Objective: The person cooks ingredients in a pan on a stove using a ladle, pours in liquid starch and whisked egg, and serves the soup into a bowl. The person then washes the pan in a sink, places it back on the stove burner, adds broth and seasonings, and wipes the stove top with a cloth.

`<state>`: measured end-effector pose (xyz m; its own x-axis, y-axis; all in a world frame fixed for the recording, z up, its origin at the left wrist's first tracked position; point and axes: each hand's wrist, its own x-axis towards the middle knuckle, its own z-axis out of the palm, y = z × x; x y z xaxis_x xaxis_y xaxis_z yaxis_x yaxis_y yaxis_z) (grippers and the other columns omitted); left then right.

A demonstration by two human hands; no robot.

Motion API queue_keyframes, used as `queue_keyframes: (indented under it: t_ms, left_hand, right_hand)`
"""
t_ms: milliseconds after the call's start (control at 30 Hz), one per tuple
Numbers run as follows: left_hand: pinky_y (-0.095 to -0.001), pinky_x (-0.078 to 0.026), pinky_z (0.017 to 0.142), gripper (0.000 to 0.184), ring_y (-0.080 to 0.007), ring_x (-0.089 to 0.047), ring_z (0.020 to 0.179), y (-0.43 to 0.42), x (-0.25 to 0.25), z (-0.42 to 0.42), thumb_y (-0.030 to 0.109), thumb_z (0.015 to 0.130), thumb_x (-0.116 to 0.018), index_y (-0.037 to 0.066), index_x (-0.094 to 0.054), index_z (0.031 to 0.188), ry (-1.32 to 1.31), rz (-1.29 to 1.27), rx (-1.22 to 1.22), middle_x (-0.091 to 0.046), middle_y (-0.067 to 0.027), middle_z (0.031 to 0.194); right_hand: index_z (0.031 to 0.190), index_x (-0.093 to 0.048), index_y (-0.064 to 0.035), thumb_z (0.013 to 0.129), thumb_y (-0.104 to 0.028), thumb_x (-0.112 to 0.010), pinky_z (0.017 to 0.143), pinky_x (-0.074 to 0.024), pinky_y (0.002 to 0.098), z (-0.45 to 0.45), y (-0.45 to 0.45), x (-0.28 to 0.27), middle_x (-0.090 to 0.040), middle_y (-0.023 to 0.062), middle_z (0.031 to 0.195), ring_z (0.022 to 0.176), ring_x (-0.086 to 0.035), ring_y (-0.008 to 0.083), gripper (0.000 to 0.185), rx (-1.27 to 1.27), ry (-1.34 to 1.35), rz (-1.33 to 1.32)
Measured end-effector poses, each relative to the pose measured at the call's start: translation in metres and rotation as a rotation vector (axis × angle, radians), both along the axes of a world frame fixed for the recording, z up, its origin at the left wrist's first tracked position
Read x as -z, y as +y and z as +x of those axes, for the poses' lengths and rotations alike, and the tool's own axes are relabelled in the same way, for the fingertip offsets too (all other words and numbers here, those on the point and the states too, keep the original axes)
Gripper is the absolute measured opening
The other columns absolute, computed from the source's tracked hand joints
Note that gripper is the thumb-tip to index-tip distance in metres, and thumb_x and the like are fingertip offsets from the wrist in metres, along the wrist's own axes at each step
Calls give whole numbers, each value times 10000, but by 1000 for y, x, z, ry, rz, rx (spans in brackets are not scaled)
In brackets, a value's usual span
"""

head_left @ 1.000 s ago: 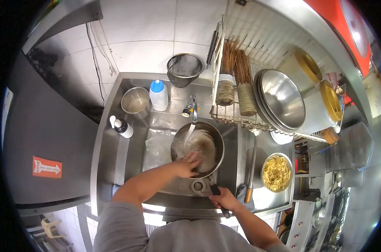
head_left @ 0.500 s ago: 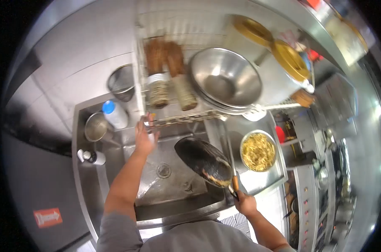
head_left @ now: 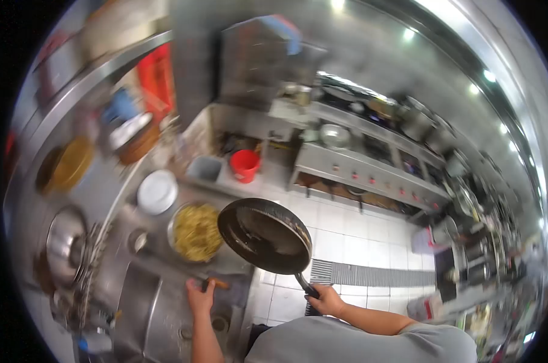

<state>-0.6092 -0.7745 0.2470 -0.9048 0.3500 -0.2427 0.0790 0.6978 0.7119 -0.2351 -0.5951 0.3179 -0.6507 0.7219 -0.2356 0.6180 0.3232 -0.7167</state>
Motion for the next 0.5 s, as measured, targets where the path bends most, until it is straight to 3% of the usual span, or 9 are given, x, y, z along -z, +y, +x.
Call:
queue_keyframes:
  t_ms: [100, 167, 233, 300, 333, 500]
  left_hand:
    - [-472, -494, 974, 693, -393, -594, 1227, 38, 32, 22, 367, 766, -813, -21, -573, 1287, 52, -113, -138, -619, -236, 1310]
    - [-494, -508, 954, 608, -403, -626, 1175, 44, 13, 17, 343, 813, -692, -35, -592, 1279, -63, -152, -59, -648, -261, 1253]
    - [-515, -525, 869, 542, -444, -676, 998, 47, 25, -6, 346, 857, -597, -50, -613, 1226, -57, -384, -160, -706, -230, 1006]
    - [-504, -536, 669, 488, -346, -683, 838, 22, 102, -62, 408, 876, -553, -23, -654, 1082, -321, 264, -608, -676, -166, 812]
    - [-503, -535, 677, 483, -347, -683, 842, 13, 103, -68, 410, 880, -557, -18, -655, 1082, -280, 287, -666, -678, -165, 814]
    - [-498, -526, 717, 457, -351, -680, 860, 32, 20, 18, 423, 901, -580, 10, -660, 1080, 209, -216, -633, -685, -159, 824]
  right_hand:
    - [1010, -628, -3, 901, -254, -720, 616, -489, 397, 65, 19, -6, -623, 132, 698, 617, -577, 227, 288, 241, 18, -85]
    - [974, -616, -9, 909, -260, -718, 579, -474, 357, 120, 37, 7, -601, 94, 669, 596, -565, 178, 278, 283, 119, 36]
    - [923, -607, -24, 915, -243, -705, 541, -465, 319, 172, 51, 15, -586, 59, 654, 565, -554, 134, 240, 499, 115, -229]
    - [906, -599, -28, 907, -195, -698, 509, -464, 311, 225, 65, 32, -585, 43, 647, 529, -552, 124, 194, 546, 180, -204]
    - [905, -597, -22, 897, -168, -699, 501, -467, 315, 251, 74, 36, -582, 43, 648, 524, -560, 130, 178, 629, 182, -288]
    - [861, -584, -10, 872, -69, -693, 462, -452, 314, 360, 111, 69, -571, 53, 649, 499, -562, 152, 124, 927, 286, -533]
